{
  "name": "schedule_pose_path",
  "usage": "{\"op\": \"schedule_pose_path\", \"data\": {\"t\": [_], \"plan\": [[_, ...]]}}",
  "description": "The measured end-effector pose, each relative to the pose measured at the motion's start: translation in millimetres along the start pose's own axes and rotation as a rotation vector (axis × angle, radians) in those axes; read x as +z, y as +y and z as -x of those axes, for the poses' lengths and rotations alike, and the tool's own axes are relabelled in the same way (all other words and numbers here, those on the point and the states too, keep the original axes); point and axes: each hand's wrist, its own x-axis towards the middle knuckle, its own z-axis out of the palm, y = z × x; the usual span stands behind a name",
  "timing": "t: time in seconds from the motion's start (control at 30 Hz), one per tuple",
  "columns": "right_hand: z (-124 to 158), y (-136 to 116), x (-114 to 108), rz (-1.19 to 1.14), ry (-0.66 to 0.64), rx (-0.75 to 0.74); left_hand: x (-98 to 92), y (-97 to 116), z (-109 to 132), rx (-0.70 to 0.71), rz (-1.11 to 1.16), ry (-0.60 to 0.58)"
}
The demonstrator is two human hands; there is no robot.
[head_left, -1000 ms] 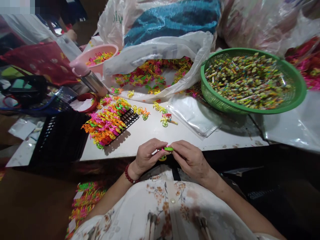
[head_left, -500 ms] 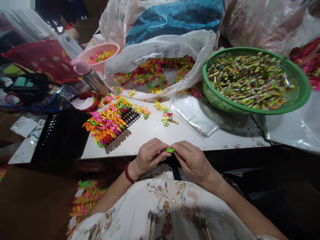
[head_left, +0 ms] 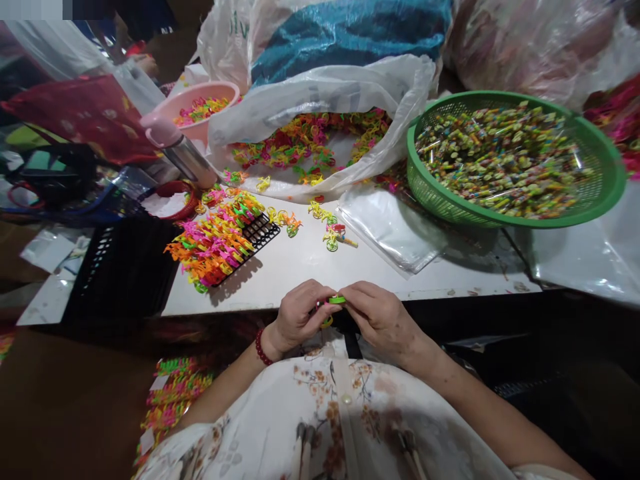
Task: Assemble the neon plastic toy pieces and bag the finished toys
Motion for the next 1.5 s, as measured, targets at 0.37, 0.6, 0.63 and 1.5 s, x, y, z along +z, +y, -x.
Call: {"op": "schedule_pose_path", "data": {"t": [0.37, 0.6, 0.63, 1.5], "plan": [[1, 5, -5, -0.199, -0.035, 0.004, -6.8, 1, -3, 0.075, -0.04, -0.106], [0, 1, -3, -0.166, -0.065, -0.037, -15.4, 2, -5, 0.116, -0.103, -0.229], [-1, 0, -2, -0.153, -0.03, -0.054, -15.2, 3, -6, 0.102, -0.078, -0.205], [-4, 2, -8, 0.084, 0.042, -0.148, -16.6, 3, -14, 0.121, -0.089, -0.077]]}}
